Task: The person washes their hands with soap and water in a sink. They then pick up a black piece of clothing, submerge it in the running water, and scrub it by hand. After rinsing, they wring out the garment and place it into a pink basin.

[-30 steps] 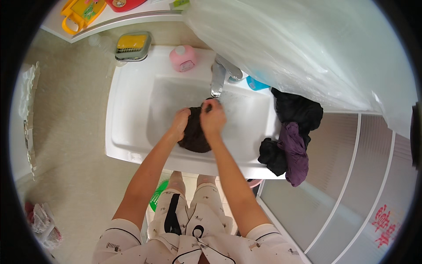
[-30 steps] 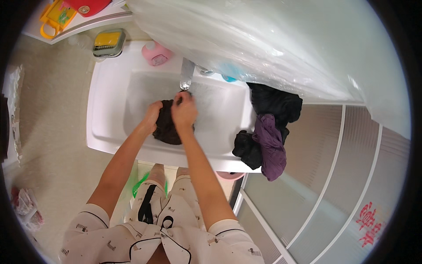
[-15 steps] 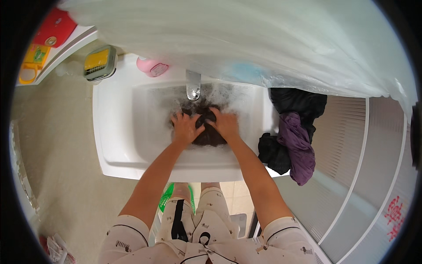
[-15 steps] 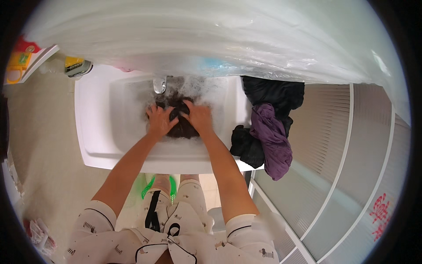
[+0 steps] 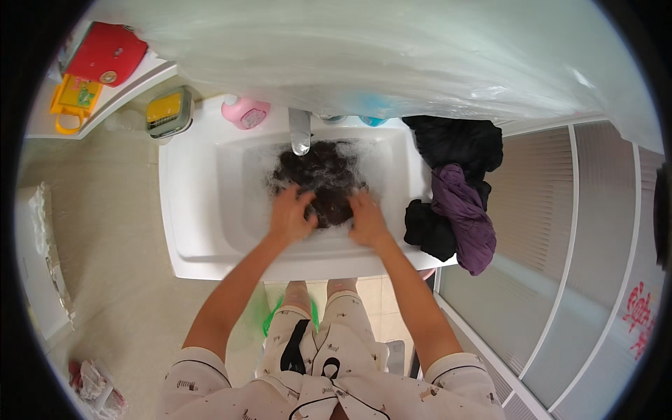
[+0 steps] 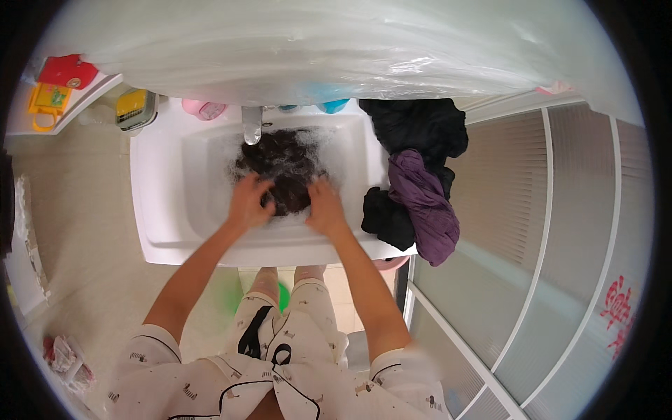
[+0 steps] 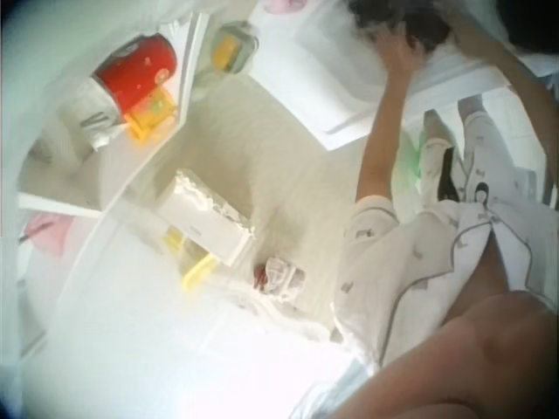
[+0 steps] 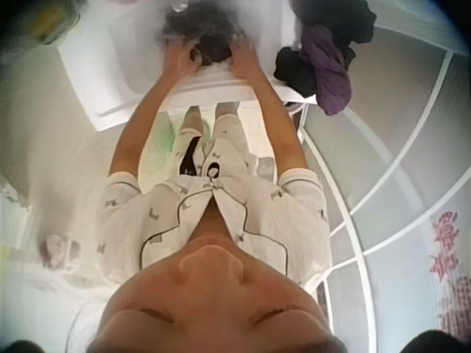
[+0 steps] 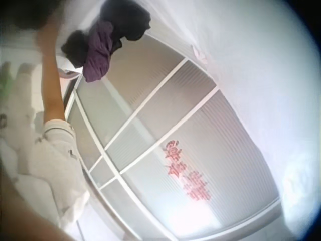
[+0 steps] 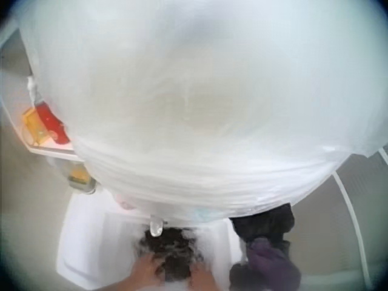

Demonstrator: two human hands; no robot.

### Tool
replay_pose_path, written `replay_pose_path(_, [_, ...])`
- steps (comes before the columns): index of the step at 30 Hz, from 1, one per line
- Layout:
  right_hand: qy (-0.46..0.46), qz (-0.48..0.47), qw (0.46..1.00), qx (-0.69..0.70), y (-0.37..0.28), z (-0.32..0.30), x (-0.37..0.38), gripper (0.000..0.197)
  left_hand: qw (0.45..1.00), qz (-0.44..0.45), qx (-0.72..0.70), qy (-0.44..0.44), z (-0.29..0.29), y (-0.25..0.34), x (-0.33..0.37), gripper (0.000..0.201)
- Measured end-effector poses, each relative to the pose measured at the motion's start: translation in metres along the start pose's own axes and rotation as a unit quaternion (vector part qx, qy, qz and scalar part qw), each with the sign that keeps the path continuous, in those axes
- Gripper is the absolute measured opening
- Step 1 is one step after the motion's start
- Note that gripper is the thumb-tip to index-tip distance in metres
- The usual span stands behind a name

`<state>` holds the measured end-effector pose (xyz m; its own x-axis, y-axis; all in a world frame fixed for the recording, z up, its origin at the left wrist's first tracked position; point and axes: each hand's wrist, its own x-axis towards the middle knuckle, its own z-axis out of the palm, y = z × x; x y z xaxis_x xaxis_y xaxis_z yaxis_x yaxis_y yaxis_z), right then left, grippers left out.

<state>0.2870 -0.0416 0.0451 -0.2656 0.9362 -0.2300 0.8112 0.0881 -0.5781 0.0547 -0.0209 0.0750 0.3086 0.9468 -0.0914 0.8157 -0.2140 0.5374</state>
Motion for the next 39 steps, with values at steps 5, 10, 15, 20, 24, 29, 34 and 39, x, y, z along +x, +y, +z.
replay_pose_path(5, [-0.034,-0.022,0.998,0.039,-0.012,-0.003,-0.011,0.016,0.997,0.028,-0.054,-0.040,0.003,-0.008,-0.028,0.033])
replay_pose_path(10, [-0.103,0.057,0.926,0.357,-0.047,-0.086,0.000,0.033,0.892,-0.136,-0.414,-0.122,-0.064,-0.052,-0.009,0.019])
replay_pose_path(15, [-0.103,0.076,0.920,0.370,-0.120,-0.168,0.021,0.028,0.814,-0.175,-0.539,-0.129,-0.160,-0.027,0.008,0.023])
replay_pose_path(20, [-0.101,0.082,0.898,0.421,-0.125,-0.195,0.038,0.036,0.848,-0.233,-0.464,-0.107,-0.176,-0.059,0.027,0.026])
replay_pose_path(24, [-0.065,0.167,0.947,0.268,-0.048,-0.115,0.077,0.028,0.988,-0.118,-0.011,0.104,-0.103,-0.098,0.039,0.029])
replay_pose_path(29, [0.137,0.137,0.966,0.173,-0.044,0.026,0.078,0.025,0.992,-0.028,-0.110,0.050,-0.013,-0.079,0.027,0.042])
replay_pose_path(34, [0.177,0.170,0.969,0.032,-0.054,0.080,0.071,0.024,0.966,-0.253,-0.034,-0.032,0.045,-0.052,0.033,0.059])
replay_pose_path(39, [0.170,0.042,0.983,-0.061,-0.029,0.097,0.091,0.031,0.977,-0.184,-0.067,-0.087,0.058,-0.093,0.056,0.060])
